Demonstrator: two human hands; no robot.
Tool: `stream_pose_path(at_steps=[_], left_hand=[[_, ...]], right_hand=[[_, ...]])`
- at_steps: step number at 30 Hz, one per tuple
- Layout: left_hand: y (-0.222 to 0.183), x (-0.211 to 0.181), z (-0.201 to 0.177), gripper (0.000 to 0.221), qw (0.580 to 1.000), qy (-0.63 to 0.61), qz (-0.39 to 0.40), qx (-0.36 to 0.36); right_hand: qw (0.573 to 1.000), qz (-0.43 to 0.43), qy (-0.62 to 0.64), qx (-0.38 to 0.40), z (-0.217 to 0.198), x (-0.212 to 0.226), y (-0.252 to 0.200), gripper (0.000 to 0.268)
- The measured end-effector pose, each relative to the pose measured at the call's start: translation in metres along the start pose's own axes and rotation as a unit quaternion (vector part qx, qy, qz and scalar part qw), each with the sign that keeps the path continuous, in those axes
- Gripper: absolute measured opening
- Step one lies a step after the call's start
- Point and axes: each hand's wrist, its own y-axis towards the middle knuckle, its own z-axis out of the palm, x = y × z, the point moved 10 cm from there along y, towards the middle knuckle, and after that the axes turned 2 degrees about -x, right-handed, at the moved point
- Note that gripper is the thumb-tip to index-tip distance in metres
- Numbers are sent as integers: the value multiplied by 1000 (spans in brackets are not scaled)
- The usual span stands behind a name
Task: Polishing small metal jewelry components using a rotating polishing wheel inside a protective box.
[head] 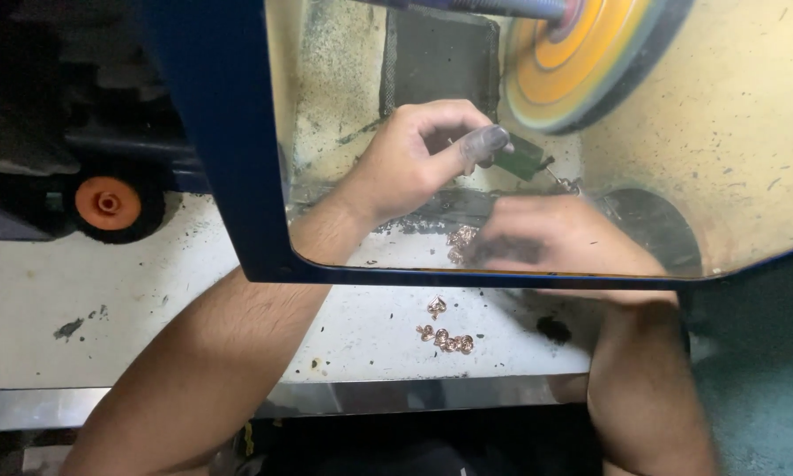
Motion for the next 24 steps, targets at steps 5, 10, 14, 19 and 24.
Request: stream_pose_path(at_steps=[5, 10, 14, 19, 24], left_hand=[[2, 3, 1, 25, 1000, -5, -10, 2], [3, 10, 4, 26, 1000, -10, -15, 1], [1, 10, 5, 24, 1000, -13, -22, 3], [2, 4, 4, 25, 999, -2, -37, 2], [6, -2, 6, 26, 998, -1, -62, 4]], right_hand=[[988, -58, -121, 70, 44, 26, 0, 22], [985, -47, -139, 89, 53, 31, 2, 25], [976, -19, -183, 113, 62, 25, -1, 20], [969, -97, -215, 70, 56, 55, -7, 14], [972, -120, -197, 51, 57, 58, -5, 12]])
